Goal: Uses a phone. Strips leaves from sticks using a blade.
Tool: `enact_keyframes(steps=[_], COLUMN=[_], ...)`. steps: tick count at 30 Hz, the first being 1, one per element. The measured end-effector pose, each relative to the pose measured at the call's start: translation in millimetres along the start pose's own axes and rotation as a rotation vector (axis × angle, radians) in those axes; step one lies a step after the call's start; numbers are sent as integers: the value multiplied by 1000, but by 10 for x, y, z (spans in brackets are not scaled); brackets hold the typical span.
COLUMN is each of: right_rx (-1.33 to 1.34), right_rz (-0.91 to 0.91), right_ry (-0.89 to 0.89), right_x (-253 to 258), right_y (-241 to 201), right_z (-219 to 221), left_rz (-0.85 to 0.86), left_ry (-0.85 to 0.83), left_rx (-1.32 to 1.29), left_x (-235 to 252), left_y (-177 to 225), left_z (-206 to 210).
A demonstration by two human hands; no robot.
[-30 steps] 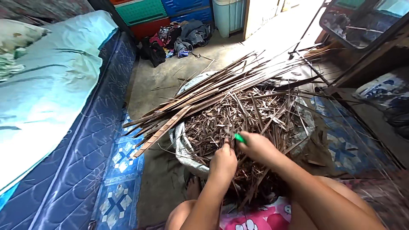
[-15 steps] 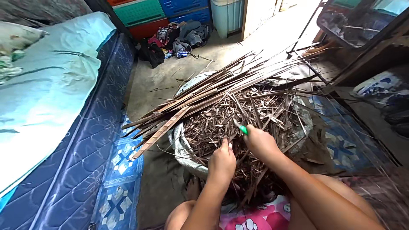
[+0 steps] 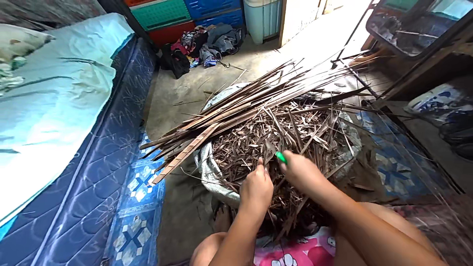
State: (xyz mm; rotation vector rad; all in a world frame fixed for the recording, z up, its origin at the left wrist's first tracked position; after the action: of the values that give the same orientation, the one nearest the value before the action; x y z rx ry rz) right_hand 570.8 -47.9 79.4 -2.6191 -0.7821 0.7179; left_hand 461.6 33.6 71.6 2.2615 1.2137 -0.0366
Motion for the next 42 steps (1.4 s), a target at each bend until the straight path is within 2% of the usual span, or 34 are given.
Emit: enact_keyframes(steps=[2, 4, 10, 15, 17, 21, 23, 27, 33, 35, 38, 42], right_rx=[43, -11, -229, -211, -154, 92, 92, -93, -132, -157, -36, 416], right_rz=[-69, -78, 42, 139, 122, -54, -78, -61, 2, 121, 172, 19], right_ry=[-127, -170, 100, 180, 139, -99, -154, -22, 257, 222, 197, 124], right_x=[-186, -264, 106, 264, 219, -70, -170, -73, 139, 301, 441, 369], right_y=[-78, -125, -60, 33, 28, -69, -107, -84, -19, 130, 336, 236], right_z=[152, 217, 148, 38, 1, 199, 263, 192, 177, 28, -155, -10], left_rz=[-33, -37, 40, 64, 64, 28, 7, 70, 99, 90, 57, -14], left_ry=[6, -5, -5, 17, 23, 30, 13, 31, 82, 53, 2, -76], left_rx=[0, 14, 10, -29, -38, -26, -1, -39, -146, -202, -312, -475], left_x=[2, -7, -34, -56, -55, -44, -38, -41, 6, -43, -59, 13], left_y=[5, 7, 66, 24, -3, 32, 34, 11, -3, -24, -51, -55], left_z=[-33, -31, 43, 73, 51, -53, -79, -15, 4, 16, 15, 9])
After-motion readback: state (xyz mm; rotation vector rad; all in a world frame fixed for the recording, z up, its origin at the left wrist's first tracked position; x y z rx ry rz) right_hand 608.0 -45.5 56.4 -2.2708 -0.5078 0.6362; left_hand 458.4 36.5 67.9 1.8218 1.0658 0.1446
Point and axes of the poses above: each hand's wrist, its own x-axis towards the middle knuckle, its own z-axis out of the palm, y = z × x, the point moved 4 cm from there along x, towards the middle knuckle, and after that the axes turned 15 degrees about y, right-handed, at the moved point
